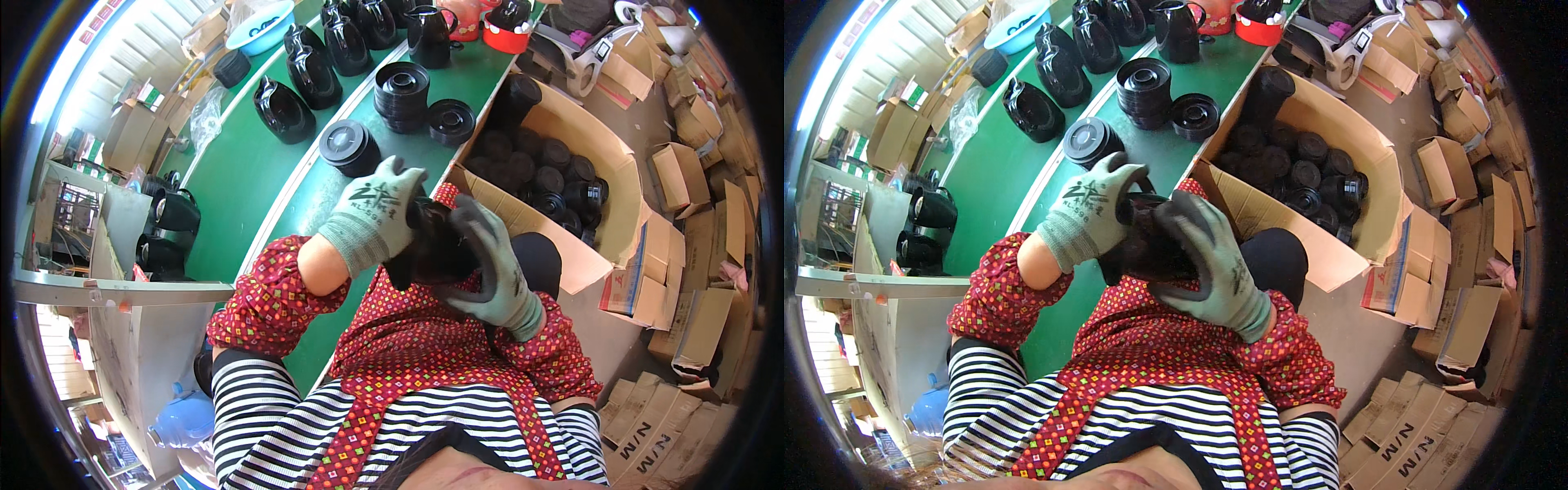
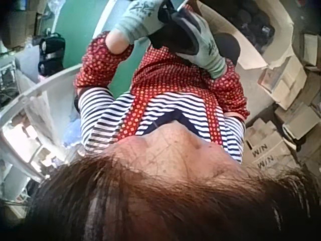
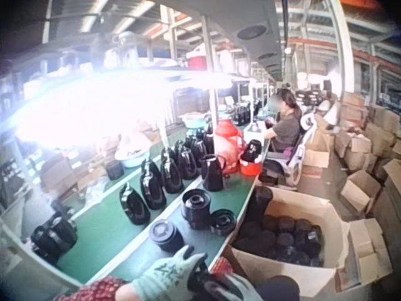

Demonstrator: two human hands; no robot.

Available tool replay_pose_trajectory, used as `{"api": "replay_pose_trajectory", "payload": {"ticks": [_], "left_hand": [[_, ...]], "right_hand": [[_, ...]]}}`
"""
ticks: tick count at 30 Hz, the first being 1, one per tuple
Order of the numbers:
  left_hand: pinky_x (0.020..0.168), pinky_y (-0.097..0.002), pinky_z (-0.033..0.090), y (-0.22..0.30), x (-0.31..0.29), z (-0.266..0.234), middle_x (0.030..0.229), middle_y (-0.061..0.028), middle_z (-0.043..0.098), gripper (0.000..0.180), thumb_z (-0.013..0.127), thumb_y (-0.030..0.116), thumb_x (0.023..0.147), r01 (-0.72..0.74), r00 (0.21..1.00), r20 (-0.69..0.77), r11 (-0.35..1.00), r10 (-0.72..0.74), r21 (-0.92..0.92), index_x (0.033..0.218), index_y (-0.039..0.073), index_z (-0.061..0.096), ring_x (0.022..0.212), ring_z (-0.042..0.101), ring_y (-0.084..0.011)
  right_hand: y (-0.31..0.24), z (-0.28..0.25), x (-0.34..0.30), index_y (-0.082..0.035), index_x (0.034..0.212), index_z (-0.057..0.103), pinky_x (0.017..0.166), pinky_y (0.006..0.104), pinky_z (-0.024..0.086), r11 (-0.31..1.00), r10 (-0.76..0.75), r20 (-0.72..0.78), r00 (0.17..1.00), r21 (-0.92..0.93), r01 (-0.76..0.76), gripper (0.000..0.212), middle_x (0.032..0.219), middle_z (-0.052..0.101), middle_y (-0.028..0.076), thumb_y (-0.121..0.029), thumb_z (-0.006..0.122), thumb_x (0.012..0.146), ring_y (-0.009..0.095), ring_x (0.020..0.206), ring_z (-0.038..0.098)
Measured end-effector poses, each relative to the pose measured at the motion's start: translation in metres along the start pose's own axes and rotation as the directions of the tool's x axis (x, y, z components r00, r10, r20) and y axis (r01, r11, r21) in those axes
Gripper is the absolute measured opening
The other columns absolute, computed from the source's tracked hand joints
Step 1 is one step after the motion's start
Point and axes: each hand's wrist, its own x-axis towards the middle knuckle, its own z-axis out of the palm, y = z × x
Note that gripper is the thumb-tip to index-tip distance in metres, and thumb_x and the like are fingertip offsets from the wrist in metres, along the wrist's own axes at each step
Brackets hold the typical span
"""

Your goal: The person repeatedly picks up black kettle bodies and lids from a green workbench, inserts a metal rod into the kettle opening, and places the assembled units into a cardboard box. The process is repeated for multiple units in a continuous assembly-line manner.

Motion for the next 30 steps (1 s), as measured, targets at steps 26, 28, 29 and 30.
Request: {"api": "replay_pose_trajectory", "payload": {"ticks": [26, 28, 29, 30], "left_hand": [[0.122, -0.0732, 0.023, -0.009, 0.010, 0.022, 0.163, -0.0270, 0.039, 0.056, 0.092, 0.038, 0.063, -0.754, 0.653, -0.028, 0.646, 0.757, -0.119, 0.113, 0.017, 0.080, 0.154, 0.029, -0.0558], [0.122, -0.0723, 0.024, -0.012, 0.007, 0.023, 0.160, -0.0273, 0.042, 0.056, 0.093, 0.038, 0.062, -0.753, 0.656, -0.063, 0.647, 0.752, -0.121, 0.111, 0.016, 0.079, 0.152, 0.031, -0.0559], [0.122, -0.0711, 0.026, -0.013, 0.004, 0.026, 0.157, -0.0273, 0.044, 0.056, 0.095, 0.039, 0.061, -0.723, 0.690, -0.105, 0.678, 0.716, -0.132, 0.110, 0.016, 0.078, 0.150, 0.034, -0.0554], [0.122, -0.0698, 0.027, -0.013, 0.002, 0.028, 0.154, -0.0273, 0.047, 0.057, 0.096, 0.039, 0.060, -0.697, 0.717, -0.148, 0.704, 0.681, -0.139, 0.108, 0.016, 0.078, 0.148, 0.036, -0.0549]], "right_hand": [[-0.018, -0.043, 0.004, -0.011, 0.120, 0.072, 0.107, 0.0534, 0.049, 0.950, 0.166, 0.236, 0.957, -0.298, -0.091, 0.052, 0.148, 0.051, 0.032, -0.018, 0.086, 0.071, 0.049, 0.128, 0.060], [-0.015, -0.042, 0.001, -0.014, 0.129, 0.069, 0.111, 0.0540, 0.047, 0.955, 0.172, 0.229, 0.958, -0.277, -0.105, 0.062, 0.154, 0.046, 0.033, -0.017, 0.087, 0.070, 0.050, 0.132, 0.057], [-0.012, -0.041, -0.002, -0.016, 0.134, 0.067, 0.113, 0.0547, 0.046, 0.963, 0.173, 0.205, 0.963, -0.241, -0.122, 0.069, 0.157, 0.044, 0.033, -0.017, 0.088, 0.069, 0.051, 0.134, 0.055], [-0.011, -0.041, -0.003, -0.018, 0.139, 0.065, 0.114, 0.0554, 0.044, 0.970, 0.170, 0.176, 0.970, -0.205, -0.133, 0.076, 0.159, 0.042, 0.033, -0.016, 0.089, 0.068, 0.052, 0.137, 0.053]]}}
